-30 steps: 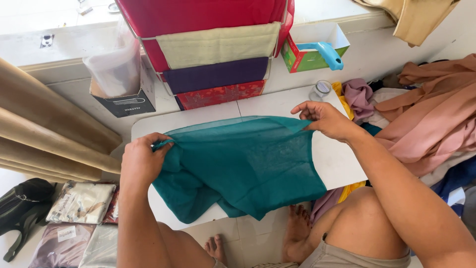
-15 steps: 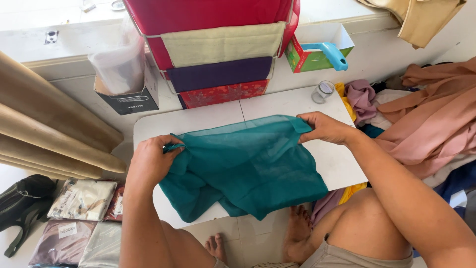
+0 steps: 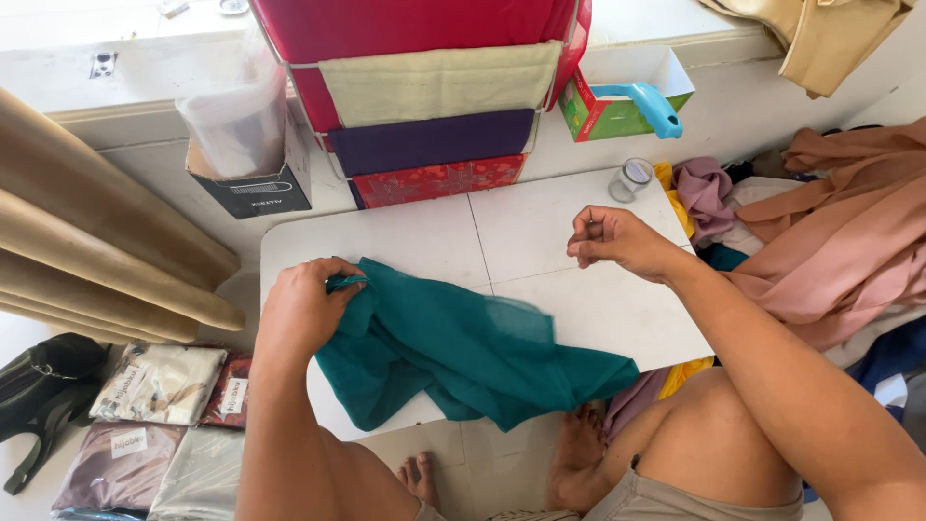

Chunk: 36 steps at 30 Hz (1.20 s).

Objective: The person unfolds a green cloth, cleans it thoroughly with a lint roller, and then folds it neatly on a small table.

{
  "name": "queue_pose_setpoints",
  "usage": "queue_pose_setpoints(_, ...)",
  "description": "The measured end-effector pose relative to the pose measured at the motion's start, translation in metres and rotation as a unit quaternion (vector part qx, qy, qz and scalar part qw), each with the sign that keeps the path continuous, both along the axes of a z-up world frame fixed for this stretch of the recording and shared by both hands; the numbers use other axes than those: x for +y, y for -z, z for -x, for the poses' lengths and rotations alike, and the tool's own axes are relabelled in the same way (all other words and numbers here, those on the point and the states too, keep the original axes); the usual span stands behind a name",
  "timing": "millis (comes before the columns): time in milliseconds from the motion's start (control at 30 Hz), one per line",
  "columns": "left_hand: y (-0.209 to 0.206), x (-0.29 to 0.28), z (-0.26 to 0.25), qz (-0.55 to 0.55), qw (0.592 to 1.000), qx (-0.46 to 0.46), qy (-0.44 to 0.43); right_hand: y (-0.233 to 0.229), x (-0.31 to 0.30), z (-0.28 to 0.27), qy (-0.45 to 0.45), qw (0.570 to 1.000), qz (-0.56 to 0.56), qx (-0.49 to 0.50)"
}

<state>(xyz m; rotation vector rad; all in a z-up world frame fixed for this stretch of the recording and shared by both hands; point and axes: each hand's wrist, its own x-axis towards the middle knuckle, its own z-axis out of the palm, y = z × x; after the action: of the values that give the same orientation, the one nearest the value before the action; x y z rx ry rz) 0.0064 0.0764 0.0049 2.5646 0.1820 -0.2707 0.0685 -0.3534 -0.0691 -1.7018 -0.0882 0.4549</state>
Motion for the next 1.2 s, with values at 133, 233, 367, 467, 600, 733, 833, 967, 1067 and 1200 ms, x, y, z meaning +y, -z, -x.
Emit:
queue_pose_setpoints(133,-0.001,-0.006,0.002,-0.011,1.000,0.015,0.012,-0.005,0.014,0.009,-0.052,0.992,0.112,-0.001)
queue_pose_setpoints(233,-0.005,-0.014,0.004,-0.015,0.999,0.018,0.027,0.013,0.025,0.011,-0.118,0.960,0.252,-0.018)
queue_pose_setpoints(367,-0.014,-0.013,0.005,0.017,0.993,0.070,0.090,0.033,0.052,0.022,-0.212,0.906,0.360,-0.063)
queue_pose_setpoints(467,-0.028,-0.020,0.015,0.110,0.975,0.122,0.149,0.028,0.076,0.028,-0.277,0.887,0.352,-0.113)
queue_pose_setpoints(600,-0.032,-0.023,0.018,0.210,0.951,0.105,0.203,0.012,0.113,0.029,-0.331,0.893,0.260,-0.160)
queue_pose_setpoints(733,-0.024,-0.017,0.020,0.283,0.920,0.101,0.253,0.002,0.139,0.028,-0.325,0.913,0.171,-0.181)
queue_pose_setpoints(833,-0.019,-0.015,0.017,0.284,0.916,0.107,0.261,0.023,0.143,0.019,-0.322,0.918,0.161,-0.169)
queue_pose_setpoints(967,-0.021,-0.008,0.010,0.267,0.933,0.055,0.235,0.045,0.133,0.007,-0.323,0.924,0.152,-0.139)
queue_pose_setpoints(1067,-0.004,0.018,-0.001,0.226,0.955,0.005,0.190,0.043,0.116,0.006,-0.302,0.942,0.126,-0.072)
queue_pose_setpoints(1200,0.006,0.037,-0.009,0.156,0.985,-0.031,0.073,0.036,0.084,-0.008,-0.280,0.953,0.106,-0.033)
